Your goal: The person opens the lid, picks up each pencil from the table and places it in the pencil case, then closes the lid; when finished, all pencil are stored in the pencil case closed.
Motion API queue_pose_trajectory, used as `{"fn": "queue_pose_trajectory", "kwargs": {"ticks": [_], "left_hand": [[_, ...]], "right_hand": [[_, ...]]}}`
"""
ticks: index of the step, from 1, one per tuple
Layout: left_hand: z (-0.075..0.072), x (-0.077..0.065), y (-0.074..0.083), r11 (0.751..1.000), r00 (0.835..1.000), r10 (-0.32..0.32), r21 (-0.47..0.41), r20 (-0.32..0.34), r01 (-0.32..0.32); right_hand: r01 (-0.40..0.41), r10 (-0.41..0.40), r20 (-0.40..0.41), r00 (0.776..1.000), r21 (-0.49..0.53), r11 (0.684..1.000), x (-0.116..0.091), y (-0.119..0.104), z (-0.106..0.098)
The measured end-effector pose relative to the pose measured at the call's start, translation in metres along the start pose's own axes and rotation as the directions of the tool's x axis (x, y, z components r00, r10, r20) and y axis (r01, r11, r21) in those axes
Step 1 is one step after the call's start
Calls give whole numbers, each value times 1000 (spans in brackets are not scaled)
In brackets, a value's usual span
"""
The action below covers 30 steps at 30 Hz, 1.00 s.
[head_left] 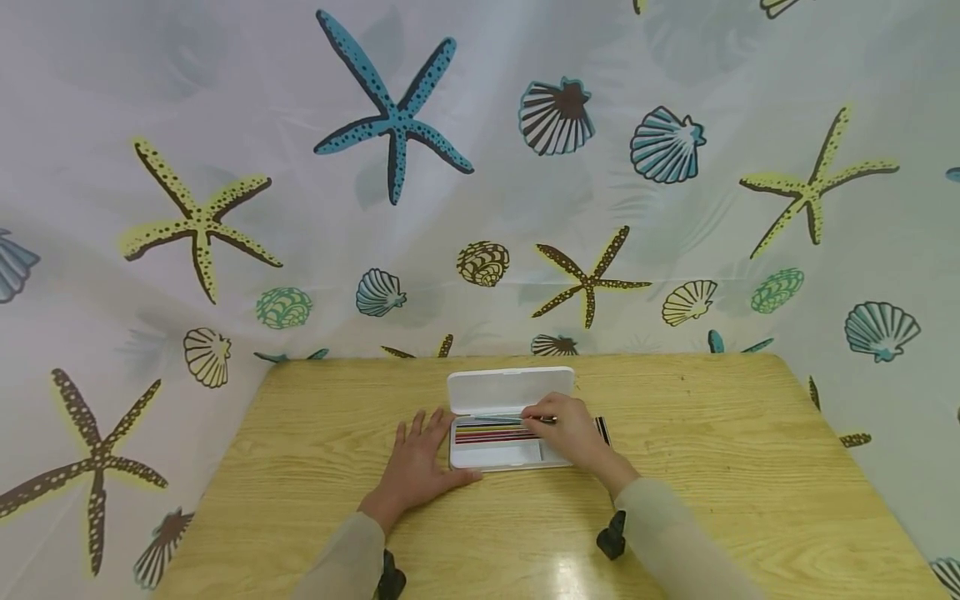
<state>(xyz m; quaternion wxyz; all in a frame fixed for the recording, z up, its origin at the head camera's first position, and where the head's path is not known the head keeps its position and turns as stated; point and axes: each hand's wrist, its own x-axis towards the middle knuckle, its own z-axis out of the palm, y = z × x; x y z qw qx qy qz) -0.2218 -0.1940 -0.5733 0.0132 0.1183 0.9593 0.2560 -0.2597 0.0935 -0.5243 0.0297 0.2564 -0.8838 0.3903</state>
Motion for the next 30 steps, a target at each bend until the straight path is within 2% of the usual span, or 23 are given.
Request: {"fn": "queue_pose_trajectory", "kwargs": {"ticks": [5,12,22,30], "left_hand": [[-1,-1,1,1000,1000,8,9,-1,-8],[0,-1,-1,1000,1000,11,10,2,-11],[1,-1,-3,1000,1000,6,14,10,-6],[1,-1,-3,1000,1000,11,8,0,-11]], "right_hand": [[21,-21,25,999,8,1000,6,-7,8],[-5,3,36,999,35,999,11,-9,19],[5,-4,40,999,-5,1000,18,-11,34],[35,-34,28,999,-28,999,20,-14,39]]}}
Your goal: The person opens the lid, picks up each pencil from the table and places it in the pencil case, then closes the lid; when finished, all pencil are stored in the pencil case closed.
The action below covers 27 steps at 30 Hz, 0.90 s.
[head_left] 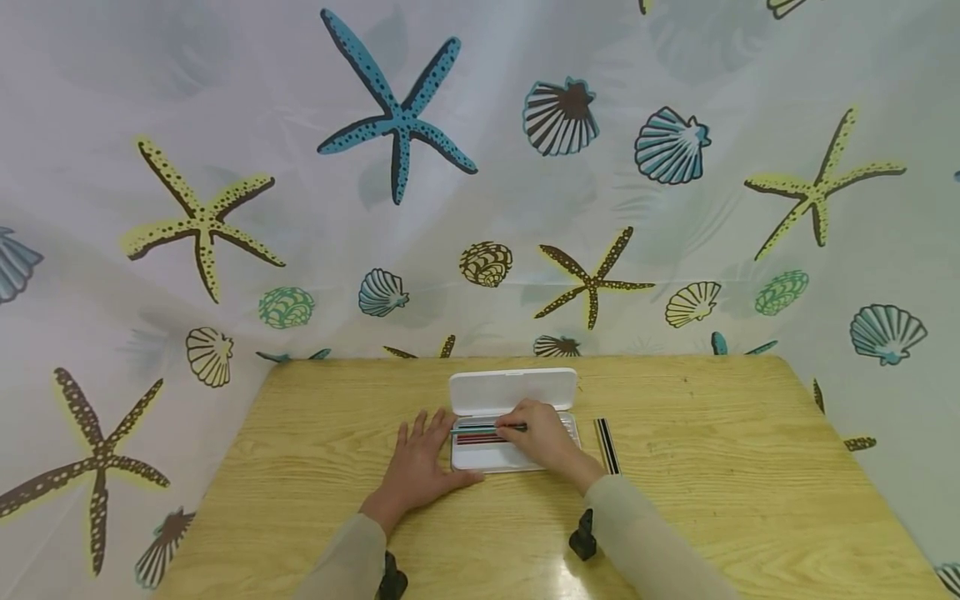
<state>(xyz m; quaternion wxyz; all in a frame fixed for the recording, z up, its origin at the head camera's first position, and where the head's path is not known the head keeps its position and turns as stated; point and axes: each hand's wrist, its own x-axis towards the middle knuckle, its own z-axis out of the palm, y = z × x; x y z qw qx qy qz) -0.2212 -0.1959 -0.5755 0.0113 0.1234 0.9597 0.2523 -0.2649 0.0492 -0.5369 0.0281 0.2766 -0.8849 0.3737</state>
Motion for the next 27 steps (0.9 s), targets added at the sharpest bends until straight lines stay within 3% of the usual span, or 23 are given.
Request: {"fn": "queue_pose_trajectory", "kwargs": {"ticks": [27], "left_hand": [[0,0,1,1000,1000,-5,1,-1,5]], "right_hand": [[-34,35,28,999,-65,997,-3,5,-2]]}}
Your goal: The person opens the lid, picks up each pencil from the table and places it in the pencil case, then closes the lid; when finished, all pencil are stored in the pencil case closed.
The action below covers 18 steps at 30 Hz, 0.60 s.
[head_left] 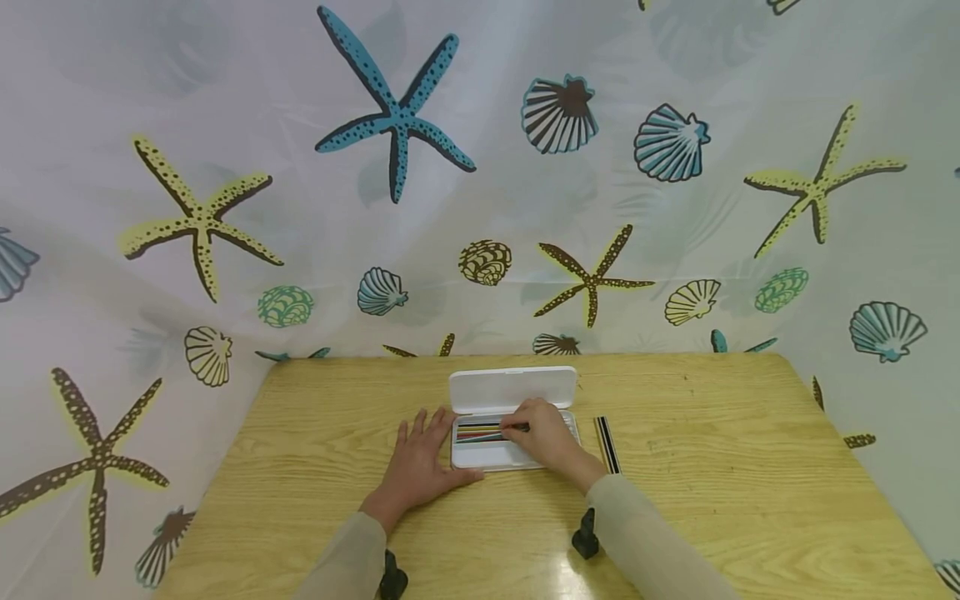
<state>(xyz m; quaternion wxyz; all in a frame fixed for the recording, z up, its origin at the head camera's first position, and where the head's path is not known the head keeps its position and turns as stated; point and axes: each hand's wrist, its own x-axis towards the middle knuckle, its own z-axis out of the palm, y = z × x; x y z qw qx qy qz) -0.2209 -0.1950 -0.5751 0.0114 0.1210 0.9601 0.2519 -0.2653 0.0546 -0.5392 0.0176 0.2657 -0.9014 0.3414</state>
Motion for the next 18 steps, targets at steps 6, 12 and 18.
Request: {"fn": "queue_pose_trajectory", "kwargs": {"ticks": [6,12,18], "left_hand": [[1,1,-1,1000,1000,-6,-3,-3,6],[0,1,1,1000,1000,-12,1,2,12],[0,1,0,1000,1000,-7,-5,5,7]], "right_hand": [[-21,23,-49,999,26,999,-3,-3,-8],[-36,39,-83,996,32,999,-9,4,-17],[-75,82,-111,990,61,995,-22,15,-34]]}}
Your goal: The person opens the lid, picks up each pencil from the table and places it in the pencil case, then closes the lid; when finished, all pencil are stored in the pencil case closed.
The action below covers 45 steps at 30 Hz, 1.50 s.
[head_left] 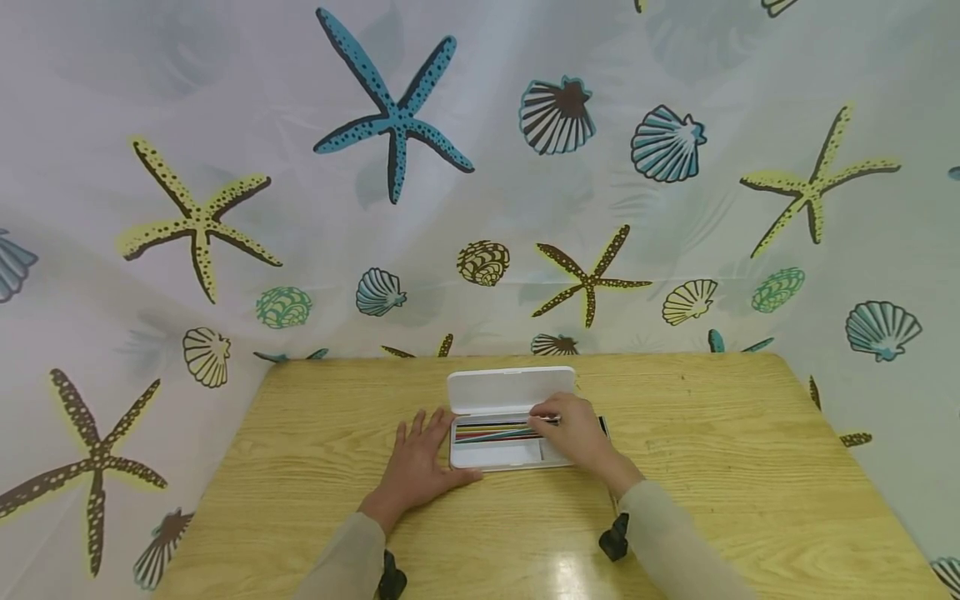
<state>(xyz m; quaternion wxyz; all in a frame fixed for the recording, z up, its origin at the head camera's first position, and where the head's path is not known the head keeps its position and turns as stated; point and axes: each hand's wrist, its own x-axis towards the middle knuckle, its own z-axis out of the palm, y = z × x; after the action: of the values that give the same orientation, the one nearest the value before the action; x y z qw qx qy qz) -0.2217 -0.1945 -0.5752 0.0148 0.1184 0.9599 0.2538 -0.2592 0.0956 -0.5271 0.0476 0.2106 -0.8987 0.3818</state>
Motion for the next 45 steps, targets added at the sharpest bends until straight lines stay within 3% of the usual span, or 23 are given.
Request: {"fn": "queue_pose_trajectory", "kwargs": {"ticks": [8,16,33,45], "left_hand": [[1,1,-3,1000,1000,8,6,-7,-8],[0,2,-5,1000,1000,15,5,-8,-15],[0,2,-2,1000,1000,3,7,7,-3],[-1,2,0,1000,1000,9,11,1,-9]], "right_hand": [[-55,58,-75,996,38,998,-14,16,-36],[-100,103,-123,987,29,995,-28,33,-52],[-196,197,-145,969,21,980,-55,56,-59],[-273,273,-76,959,15,962,-66,72,-59]]}}
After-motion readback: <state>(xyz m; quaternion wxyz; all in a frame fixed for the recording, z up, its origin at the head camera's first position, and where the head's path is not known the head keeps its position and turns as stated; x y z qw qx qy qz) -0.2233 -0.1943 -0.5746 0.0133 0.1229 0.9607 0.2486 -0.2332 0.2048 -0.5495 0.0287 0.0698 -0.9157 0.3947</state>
